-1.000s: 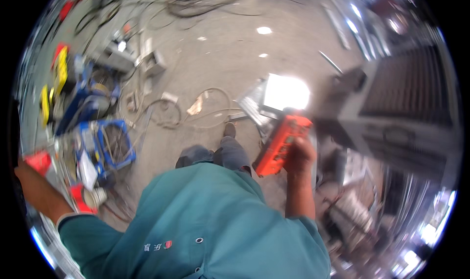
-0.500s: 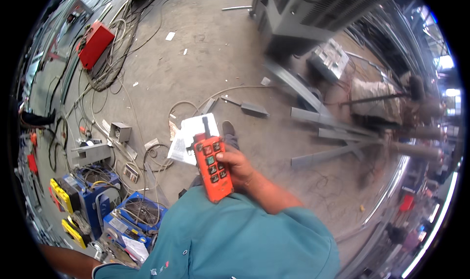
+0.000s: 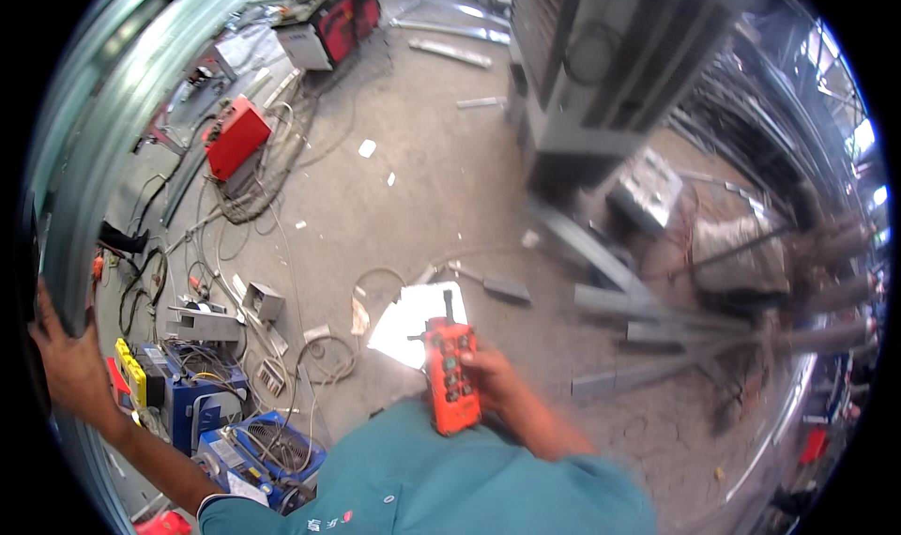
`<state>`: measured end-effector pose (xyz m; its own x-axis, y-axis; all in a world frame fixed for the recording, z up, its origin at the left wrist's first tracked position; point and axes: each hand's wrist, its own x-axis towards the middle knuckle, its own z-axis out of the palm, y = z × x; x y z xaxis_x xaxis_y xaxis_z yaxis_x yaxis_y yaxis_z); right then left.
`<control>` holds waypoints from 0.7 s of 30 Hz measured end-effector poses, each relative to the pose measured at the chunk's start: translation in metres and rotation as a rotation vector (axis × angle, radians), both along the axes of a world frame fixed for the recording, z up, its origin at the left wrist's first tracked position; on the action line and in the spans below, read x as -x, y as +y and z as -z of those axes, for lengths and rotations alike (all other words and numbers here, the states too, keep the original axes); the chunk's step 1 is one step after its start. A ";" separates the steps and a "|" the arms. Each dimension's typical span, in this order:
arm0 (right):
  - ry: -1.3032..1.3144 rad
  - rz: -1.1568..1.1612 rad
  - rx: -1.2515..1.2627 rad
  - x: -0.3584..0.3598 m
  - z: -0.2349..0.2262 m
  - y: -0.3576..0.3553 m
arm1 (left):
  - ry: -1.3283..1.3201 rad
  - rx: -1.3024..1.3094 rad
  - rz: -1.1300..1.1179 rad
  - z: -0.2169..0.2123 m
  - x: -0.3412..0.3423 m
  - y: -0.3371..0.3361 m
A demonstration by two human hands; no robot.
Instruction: The person picks up and stacks long metal profiles in a workshop, using a handheld red remote control while moving between piles. The person lifts, aligns, and places the profiles into a growing stack on the floor.
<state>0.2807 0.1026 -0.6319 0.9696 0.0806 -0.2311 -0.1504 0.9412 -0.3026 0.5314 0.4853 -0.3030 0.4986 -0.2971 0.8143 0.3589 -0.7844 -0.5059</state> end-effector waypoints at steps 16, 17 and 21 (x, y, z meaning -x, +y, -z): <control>-0.067 0.075 0.286 0.058 -0.036 -0.072 | 0.231 0.257 0.172 0.060 0.073 -0.084; -0.085 0.072 0.265 0.060 -0.036 -0.073 | 0.276 0.255 0.189 0.060 0.078 -0.086; -0.094 0.103 0.229 0.067 -0.028 -0.079 | 0.489 0.471 0.438 0.060 0.097 -0.074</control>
